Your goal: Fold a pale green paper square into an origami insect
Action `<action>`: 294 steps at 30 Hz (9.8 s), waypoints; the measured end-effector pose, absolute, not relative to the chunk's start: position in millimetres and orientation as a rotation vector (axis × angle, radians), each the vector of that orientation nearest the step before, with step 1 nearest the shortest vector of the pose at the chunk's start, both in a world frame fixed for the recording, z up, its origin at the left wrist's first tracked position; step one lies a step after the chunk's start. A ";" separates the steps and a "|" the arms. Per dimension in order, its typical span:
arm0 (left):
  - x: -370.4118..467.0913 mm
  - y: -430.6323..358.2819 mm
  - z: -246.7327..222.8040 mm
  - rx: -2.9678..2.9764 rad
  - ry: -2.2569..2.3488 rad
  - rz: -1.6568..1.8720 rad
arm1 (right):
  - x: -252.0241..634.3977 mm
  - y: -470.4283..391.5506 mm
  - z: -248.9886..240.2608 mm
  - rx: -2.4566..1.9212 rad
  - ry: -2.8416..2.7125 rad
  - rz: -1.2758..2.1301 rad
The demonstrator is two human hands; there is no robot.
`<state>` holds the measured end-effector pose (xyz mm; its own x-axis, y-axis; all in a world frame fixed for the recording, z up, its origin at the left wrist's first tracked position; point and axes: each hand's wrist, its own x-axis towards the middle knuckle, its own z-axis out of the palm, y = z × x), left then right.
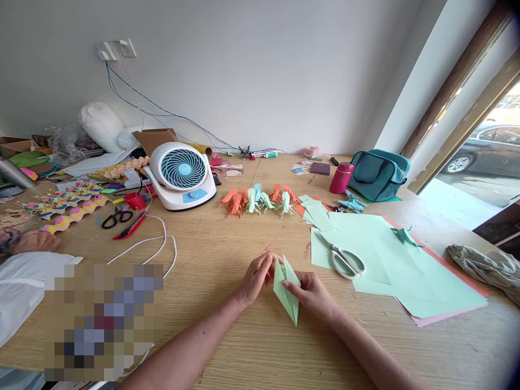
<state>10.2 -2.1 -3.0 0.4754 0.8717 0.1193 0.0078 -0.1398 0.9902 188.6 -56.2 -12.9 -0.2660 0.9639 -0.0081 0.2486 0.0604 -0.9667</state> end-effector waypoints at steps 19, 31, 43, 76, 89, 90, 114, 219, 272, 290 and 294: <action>16.3 -0.7 -7.9 1.672 0.746 0.883 | 190.3 -51.3 -21.3 -1.242 -1.342 1.047; 16.5 -1.9 -6.4 1.650 0.729 0.791 | 190.3 -50.6 -19.2 -1.146 -1.203 1.191; 11.5 -2.9 -1.5 1.719 0.733 0.685 | 194.1 -52.3 -11.5 -1.162 -1.159 1.199; 3.2 -13.0 5.8 3.227 0.449 1.142 | 195.1 -47.8 -11.7 -1.251 -1.109 1.241; -6.0 -14.0 11.7 3.212 0.412 1.219 | 204.9 -69.6 17.6 -1.194 -1.869 0.183; -6.0 -13.7 11.5 3.220 0.394 1.215 | 204.7 -72.9 18.7 -1.180 -1.967 0.084; -21.8 -51.3 -13.8 2.922 0.540 0.491 | 205.8 -101.7 -5.6 -1.060 -2.464 -0.053; -7.8 -74.7 -3.2 3.047 0.797 0.696 | 210.1 -106.4 -9.7 -1.017 -2.443 0.136; -3.9 -77.1 0.9 2.912 0.893 0.608 | 210.5 -122.3 -4.9 -1.263 -2.366 0.181; -3.2 -78.1 0.5 2.774 0.966 0.632 | 202.0 -119.4 -2.3 -1.324 -2.266 0.260; -3.1 -78.7 -1.3 2.783 0.963 0.673 | 198.9 -118.7 -2.3 -1.364 -2.233 0.247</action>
<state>-3.1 -78.7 -1.3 0.6986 0.6121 0.3706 0.5585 -0.7902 0.2522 198.9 -118.7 -2.3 -0.3673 0.8713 0.3255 0.7789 0.4794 -0.4043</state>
